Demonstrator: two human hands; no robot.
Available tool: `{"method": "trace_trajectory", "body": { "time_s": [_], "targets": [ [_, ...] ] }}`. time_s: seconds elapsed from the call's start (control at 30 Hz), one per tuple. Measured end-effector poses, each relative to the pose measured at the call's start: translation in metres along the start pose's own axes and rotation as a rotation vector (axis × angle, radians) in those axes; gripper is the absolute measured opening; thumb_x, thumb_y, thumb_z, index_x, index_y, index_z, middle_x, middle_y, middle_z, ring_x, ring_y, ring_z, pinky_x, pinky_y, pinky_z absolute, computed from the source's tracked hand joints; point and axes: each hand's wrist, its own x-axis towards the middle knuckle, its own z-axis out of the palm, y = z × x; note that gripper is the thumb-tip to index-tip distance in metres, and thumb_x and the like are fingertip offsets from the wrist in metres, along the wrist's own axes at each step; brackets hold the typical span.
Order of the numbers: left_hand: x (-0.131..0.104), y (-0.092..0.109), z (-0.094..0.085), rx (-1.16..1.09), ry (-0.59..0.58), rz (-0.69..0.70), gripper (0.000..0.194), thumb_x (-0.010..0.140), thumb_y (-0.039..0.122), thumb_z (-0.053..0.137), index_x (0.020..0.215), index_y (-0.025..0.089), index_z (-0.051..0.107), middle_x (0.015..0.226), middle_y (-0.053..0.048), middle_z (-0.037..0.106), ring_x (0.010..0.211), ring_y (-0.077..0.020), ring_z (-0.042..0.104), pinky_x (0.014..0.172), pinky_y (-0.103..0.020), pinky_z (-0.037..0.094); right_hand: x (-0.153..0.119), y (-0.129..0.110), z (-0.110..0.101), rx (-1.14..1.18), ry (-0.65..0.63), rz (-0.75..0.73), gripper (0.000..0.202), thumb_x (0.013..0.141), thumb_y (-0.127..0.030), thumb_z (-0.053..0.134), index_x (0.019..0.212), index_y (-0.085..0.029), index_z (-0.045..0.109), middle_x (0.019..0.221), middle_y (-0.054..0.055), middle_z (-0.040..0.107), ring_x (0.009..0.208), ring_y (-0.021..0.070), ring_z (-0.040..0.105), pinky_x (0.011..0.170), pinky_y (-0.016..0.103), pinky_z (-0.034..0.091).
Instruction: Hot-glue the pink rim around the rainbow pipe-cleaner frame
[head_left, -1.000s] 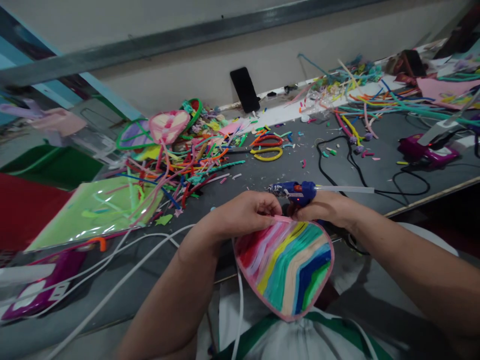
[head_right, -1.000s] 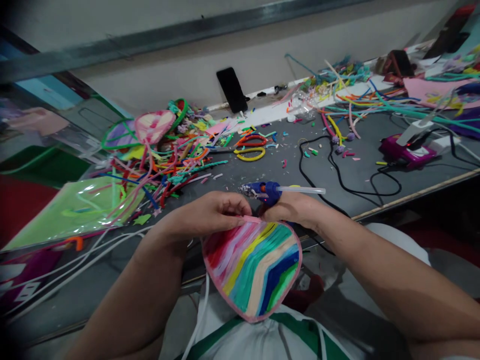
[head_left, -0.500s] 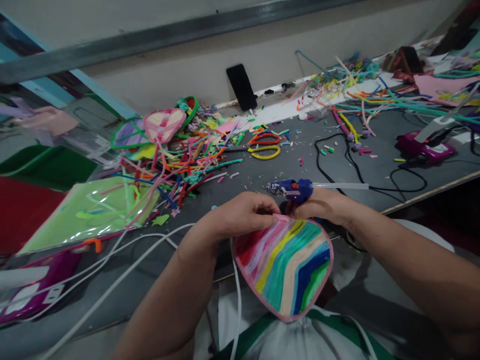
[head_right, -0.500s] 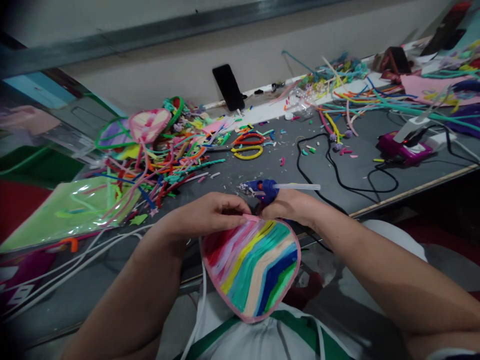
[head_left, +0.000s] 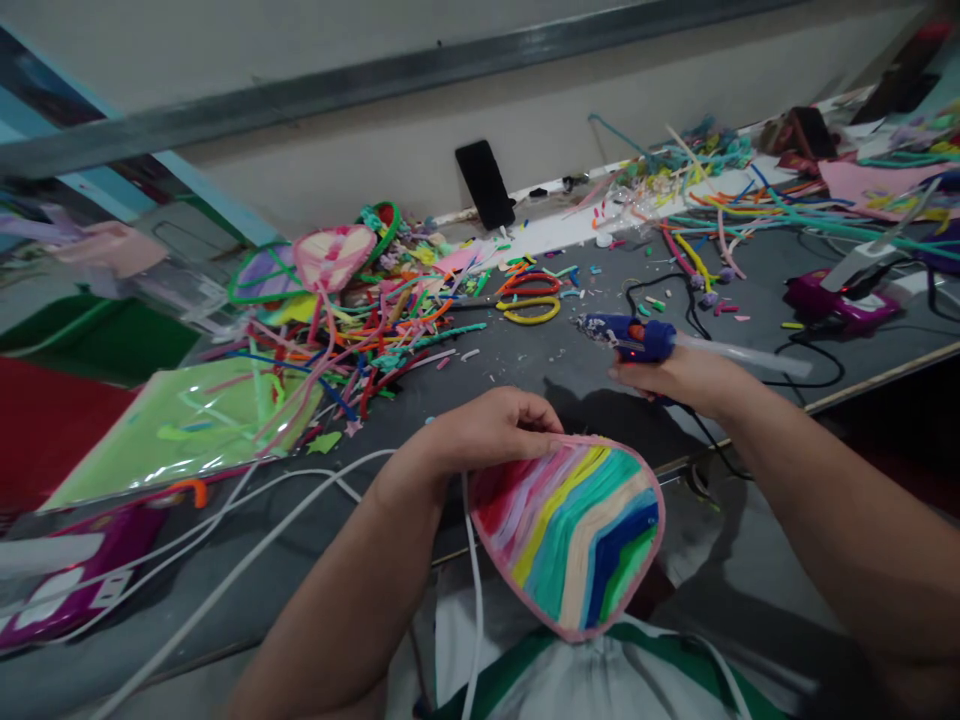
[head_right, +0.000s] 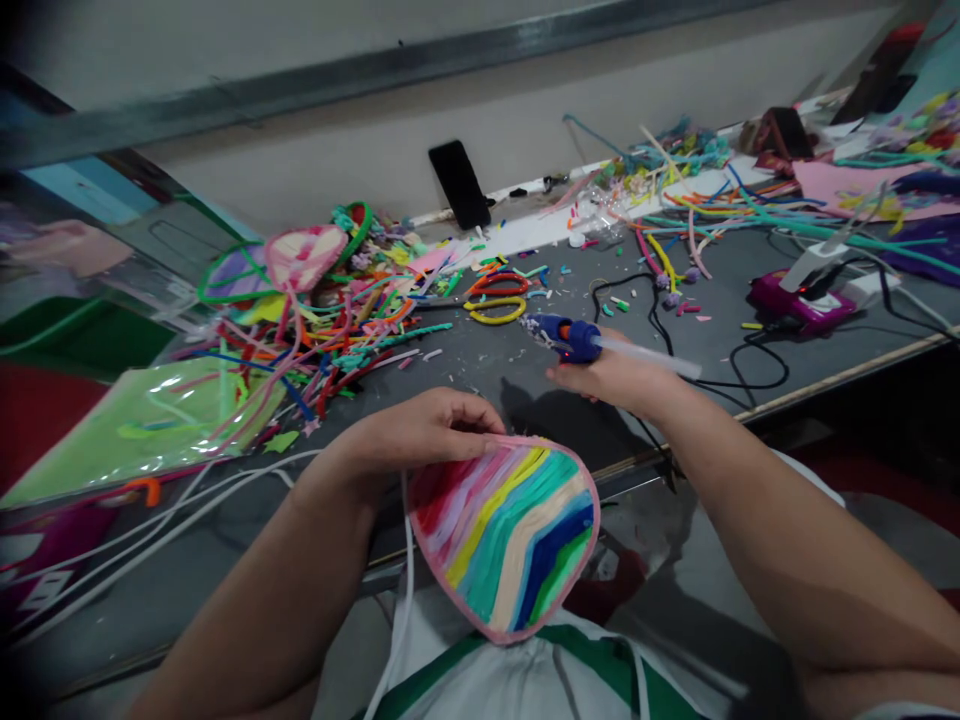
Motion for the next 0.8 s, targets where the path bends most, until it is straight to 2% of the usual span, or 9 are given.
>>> {"method": "trace_trajectory", "body": {
  "time_s": [0.1,0.2,0.27,0.4,0.5,0.8],
  "targets": [
    [-0.001,-0.002,-0.003,-0.018,-0.03,0.009,0.033,0.077,0.038,0.06,0.097,0.012,0.067,0.09,-0.005,0.069,0.077,-0.0152,0.061,0.067,-0.02,0.045,0.004,0.01,-0.009,-0.345,0.205,-0.19,0.027,0.066,-0.037,0.064,0.084,-0.02,0.053,0.07,0.001,0.058,0.064,0.0176,0.054,0.058,0.027,0.037],
    [0.0,-0.004,-0.005,0.012,-0.04,0.025,0.036,0.077,0.042,0.06,0.096,0.012,0.068,0.086,-0.004,0.069,0.074,-0.0142,0.06,0.065,-0.02,0.044,0.006,0.015,-0.013,-0.63,0.186,-0.269,0.021,0.07,-0.035,0.059,0.084,-0.02,0.052,0.074,0.003,0.059,0.067,0.0193,0.055,0.058,0.027,0.035],
    [0.001,-0.005,-0.004,0.05,-0.028,0.036,0.039,0.078,0.046,0.057,0.093,0.012,0.069,0.081,-0.003,0.067,0.069,-0.013,0.057,0.061,-0.019,0.043,0.005,0.016,-0.013,-0.73,0.138,-0.297,0.024,0.072,-0.036,0.058,0.088,-0.02,0.051,0.082,0.006,0.062,0.072,0.0208,0.058,0.058,0.027,0.035],
    [0.004,-0.006,0.0,0.056,0.027,0.04,0.043,0.08,0.051,0.051,0.08,0.011,0.068,0.065,0.0,0.06,0.057,-0.01,0.049,0.052,-0.018,0.038,0.001,0.016,-0.01,-0.826,0.072,-0.374,0.026,0.074,-0.03,0.056,0.097,-0.019,0.051,0.098,0.01,0.064,0.088,0.0236,0.06,0.067,0.028,0.04],
    [0.004,-0.007,0.004,0.016,0.019,0.022,0.037,0.077,0.046,0.056,0.08,0.011,0.068,0.065,0.0,0.06,0.056,-0.01,0.049,0.051,-0.018,0.037,-0.001,0.019,-0.006,-0.884,0.074,-0.351,0.033,0.074,-0.028,0.056,0.104,-0.018,0.05,0.105,0.011,0.063,0.095,0.0249,0.06,0.072,0.03,0.042],
    [-0.011,-0.007,0.009,-0.06,0.062,-0.018,0.032,0.073,0.041,0.06,0.078,0.011,0.069,0.07,-0.001,0.065,0.06,-0.0114,0.053,0.058,-0.02,0.042,0.006,0.014,0.006,-0.98,0.045,-0.317,0.048,0.073,-0.033,0.06,0.117,-0.018,0.047,0.114,0.013,0.059,0.095,0.0283,0.061,0.073,0.036,0.045]
  ]
}}
